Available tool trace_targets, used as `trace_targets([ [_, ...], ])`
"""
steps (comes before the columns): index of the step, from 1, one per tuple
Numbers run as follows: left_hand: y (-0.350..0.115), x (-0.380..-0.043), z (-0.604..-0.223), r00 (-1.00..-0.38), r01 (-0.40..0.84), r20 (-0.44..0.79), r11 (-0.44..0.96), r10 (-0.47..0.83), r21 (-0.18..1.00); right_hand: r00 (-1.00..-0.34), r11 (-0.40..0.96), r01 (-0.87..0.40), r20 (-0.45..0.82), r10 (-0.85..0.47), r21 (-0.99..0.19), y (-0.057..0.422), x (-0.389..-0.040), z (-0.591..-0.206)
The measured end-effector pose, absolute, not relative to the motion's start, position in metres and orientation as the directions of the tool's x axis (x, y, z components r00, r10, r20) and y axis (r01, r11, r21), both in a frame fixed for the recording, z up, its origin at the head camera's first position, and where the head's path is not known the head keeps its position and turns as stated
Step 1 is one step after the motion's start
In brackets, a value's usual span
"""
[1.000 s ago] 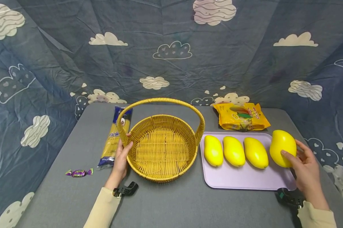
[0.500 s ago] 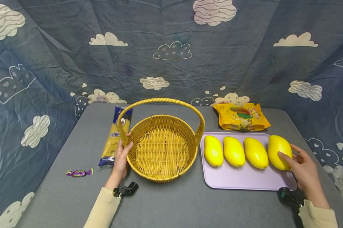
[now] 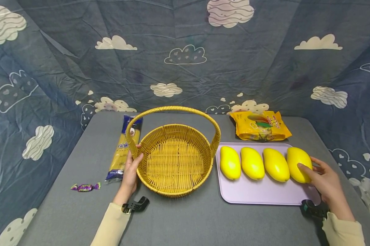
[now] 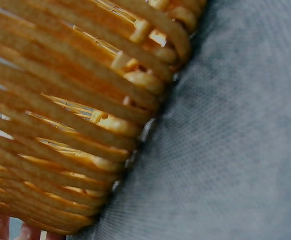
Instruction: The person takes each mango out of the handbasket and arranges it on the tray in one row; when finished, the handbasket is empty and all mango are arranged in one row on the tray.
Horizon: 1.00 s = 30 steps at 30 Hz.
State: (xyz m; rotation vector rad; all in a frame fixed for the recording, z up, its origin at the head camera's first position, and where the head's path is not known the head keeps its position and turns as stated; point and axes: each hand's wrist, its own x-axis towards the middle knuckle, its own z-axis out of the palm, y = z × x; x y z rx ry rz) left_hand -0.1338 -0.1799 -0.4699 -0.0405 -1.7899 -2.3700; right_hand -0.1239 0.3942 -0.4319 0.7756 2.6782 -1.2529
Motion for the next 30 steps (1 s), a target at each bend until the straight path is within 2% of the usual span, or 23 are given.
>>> trace_targets([
  [14,-0.1807,-0.134,-0.4713,-0.984,0.164,0.138,-0.262,-0.117,0.951,-0.876,0.583,0.471,-0.276,0.395,-0.662,0.3929,-0.127,-0.4299],
  [30,-0.1804,-0.1343,-0.4707,-0.984,0.163,0.136,-0.261,-0.119,0.952,-0.847,0.607,0.527,-0.304,0.437,-0.595,0.392,-0.1278,-0.4235],
])
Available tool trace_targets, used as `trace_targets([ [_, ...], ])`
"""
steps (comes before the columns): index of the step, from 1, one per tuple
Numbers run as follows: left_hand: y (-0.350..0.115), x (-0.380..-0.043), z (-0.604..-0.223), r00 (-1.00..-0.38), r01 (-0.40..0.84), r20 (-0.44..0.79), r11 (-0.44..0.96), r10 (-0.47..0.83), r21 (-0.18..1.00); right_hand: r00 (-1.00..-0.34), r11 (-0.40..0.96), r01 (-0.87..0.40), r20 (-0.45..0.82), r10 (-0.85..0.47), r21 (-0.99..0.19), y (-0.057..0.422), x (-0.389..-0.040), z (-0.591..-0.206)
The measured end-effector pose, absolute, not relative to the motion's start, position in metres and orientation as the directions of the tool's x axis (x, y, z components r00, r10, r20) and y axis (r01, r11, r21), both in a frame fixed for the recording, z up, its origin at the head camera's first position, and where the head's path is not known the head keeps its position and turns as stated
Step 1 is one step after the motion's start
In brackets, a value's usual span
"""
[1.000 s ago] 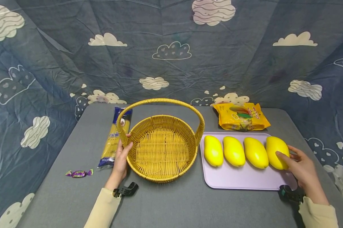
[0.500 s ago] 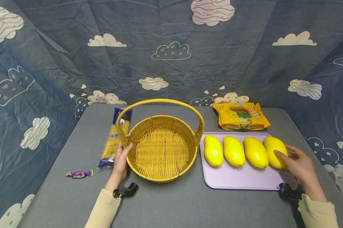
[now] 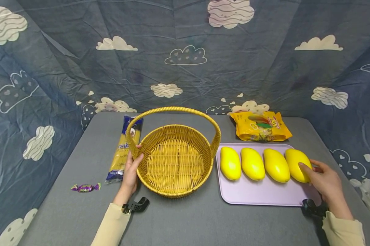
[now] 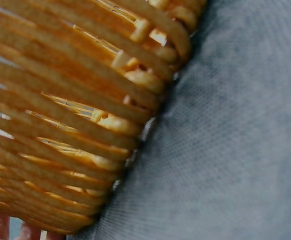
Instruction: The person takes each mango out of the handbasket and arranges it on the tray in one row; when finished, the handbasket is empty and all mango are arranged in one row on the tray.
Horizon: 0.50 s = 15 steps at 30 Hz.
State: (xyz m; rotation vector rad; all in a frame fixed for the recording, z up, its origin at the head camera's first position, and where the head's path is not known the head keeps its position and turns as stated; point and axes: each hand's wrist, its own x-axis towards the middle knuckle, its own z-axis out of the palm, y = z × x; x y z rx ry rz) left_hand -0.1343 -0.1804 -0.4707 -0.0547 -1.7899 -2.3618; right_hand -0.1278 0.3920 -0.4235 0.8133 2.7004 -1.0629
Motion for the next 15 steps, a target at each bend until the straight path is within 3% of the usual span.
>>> trace_targets([
  [15,-0.1811,-0.134,-0.4715,-0.985,0.159,0.134,-0.259,-0.112,0.953,-0.873,0.617,0.487,-0.344,0.345,-0.618,0.4017,-0.1232,-0.4258],
])
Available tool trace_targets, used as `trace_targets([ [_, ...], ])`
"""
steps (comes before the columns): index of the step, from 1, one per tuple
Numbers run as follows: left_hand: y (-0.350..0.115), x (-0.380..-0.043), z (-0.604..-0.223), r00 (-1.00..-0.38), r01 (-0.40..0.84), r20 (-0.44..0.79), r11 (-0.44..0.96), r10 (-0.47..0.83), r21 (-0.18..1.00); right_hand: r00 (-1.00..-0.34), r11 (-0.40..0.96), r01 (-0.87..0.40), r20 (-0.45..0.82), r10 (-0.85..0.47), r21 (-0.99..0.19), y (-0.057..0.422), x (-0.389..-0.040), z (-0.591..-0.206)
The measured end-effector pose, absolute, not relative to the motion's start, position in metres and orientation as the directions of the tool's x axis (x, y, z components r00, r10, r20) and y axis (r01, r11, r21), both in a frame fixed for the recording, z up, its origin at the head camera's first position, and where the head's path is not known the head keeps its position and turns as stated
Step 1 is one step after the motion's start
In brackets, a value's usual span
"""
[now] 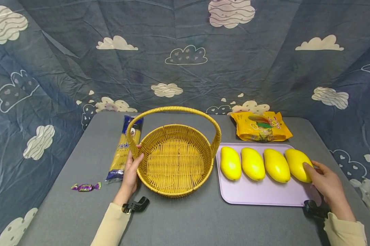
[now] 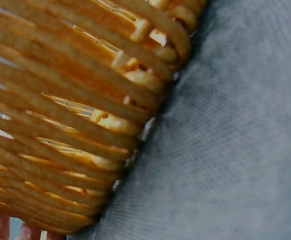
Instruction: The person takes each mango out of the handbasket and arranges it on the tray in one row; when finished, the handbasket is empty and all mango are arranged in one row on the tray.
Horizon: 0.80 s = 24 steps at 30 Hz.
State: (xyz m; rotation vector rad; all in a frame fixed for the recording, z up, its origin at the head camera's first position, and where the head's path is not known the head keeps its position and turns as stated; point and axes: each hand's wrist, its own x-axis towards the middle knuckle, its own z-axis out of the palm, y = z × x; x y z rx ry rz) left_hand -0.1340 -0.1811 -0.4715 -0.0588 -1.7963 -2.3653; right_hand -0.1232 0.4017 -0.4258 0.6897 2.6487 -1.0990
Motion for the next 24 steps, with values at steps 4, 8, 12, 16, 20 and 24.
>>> trace_targets([
  [4,-0.1809,-0.1344,-0.4711,-0.985,0.156,0.13,-0.266,-0.111,0.951,-0.869,0.603,0.494,-0.348,0.351,-0.627,0.4022,-0.1235,-0.4264],
  [8,-0.1808,-0.1346,-0.4707,-0.985,0.155,0.128,-0.274,-0.112,0.949,-0.865,0.598,0.502,-0.35,0.36,-0.625,0.4019,-0.1236,-0.4264],
  [12,-0.1807,-0.1345,-0.4704,-0.986,0.151,0.123,-0.273,-0.116,0.95,-0.863,0.593,0.504,-0.341,0.372,-0.629,0.4013,-0.1236,-0.427],
  [16,-0.1804,-0.1345,-0.4702,-0.986,0.149,0.12,-0.268,-0.12,0.952,-0.865,0.59,0.5,-0.333,0.375,-0.634,0.402,-0.123,-0.428],
  [20,-0.1802,-0.1347,-0.4704,-0.985,0.152,0.123,-0.269,-0.121,0.951,-0.866,0.597,0.499,-0.336,0.371,-0.628,0.4025,-0.1217,-0.4273],
  [24,-0.1805,-0.1343,-0.4708,-0.985,0.153,0.124,-0.269,-0.12,0.951,-0.858,0.6,0.512,-0.333,0.391,-0.614,0.4008,-0.121,-0.4267],
])
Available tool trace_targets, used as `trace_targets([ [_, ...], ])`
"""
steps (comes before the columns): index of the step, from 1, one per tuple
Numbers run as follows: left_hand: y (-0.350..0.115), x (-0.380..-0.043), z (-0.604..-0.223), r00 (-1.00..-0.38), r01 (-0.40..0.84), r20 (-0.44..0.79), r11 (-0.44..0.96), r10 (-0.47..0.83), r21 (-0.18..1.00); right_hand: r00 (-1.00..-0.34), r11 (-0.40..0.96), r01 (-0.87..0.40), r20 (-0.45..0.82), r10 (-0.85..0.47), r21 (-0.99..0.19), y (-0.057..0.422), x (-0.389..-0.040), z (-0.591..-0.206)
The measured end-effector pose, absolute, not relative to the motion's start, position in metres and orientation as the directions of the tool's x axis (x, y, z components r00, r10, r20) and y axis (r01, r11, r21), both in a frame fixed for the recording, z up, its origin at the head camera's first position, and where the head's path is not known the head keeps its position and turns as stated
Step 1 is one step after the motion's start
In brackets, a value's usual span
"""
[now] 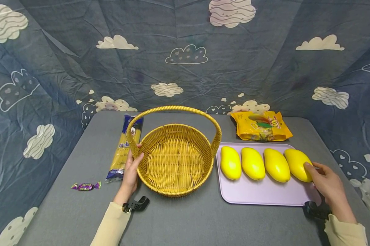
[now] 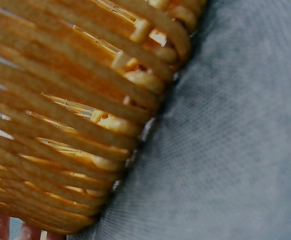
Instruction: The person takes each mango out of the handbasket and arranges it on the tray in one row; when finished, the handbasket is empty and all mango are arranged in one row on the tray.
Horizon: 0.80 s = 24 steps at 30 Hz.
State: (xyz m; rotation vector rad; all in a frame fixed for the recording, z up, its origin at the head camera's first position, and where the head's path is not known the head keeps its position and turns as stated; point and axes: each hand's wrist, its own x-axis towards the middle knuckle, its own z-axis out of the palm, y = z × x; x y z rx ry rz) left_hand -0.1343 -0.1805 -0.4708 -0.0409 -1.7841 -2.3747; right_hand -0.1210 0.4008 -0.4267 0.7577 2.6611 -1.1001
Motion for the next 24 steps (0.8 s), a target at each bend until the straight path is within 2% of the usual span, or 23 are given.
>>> trace_targets([
  [9,-0.18,-0.134,-0.471,-0.986,0.149,0.121,-0.269,-0.118,0.952,-0.84,0.624,0.536,-0.284,0.462,-0.569,0.396,-0.119,-0.428],
  [12,-0.18,-0.134,-0.471,-0.986,0.146,0.117,-0.266,-0.119,0.953,-0.855,0.646,0.499,-0.208,0.475,-0.578,0.394,-0.116,-0.428],
  [19,-0.181,-0.134,-0.472,-0.986,0.148,0.12,-0.274,-0.116,0.95,-0.876,0.718,0.355,0.056,0.479,-0.598,0.378,-0.106,-0.424],
  [24,-0.182,-0.134,-0.472,-0.986,0.151,0.122,-0.287,-0.116,0.946,-0.88,0.725,0.283,0.13,0.456,-0.628,0.361,-0.104,-0.418],
])
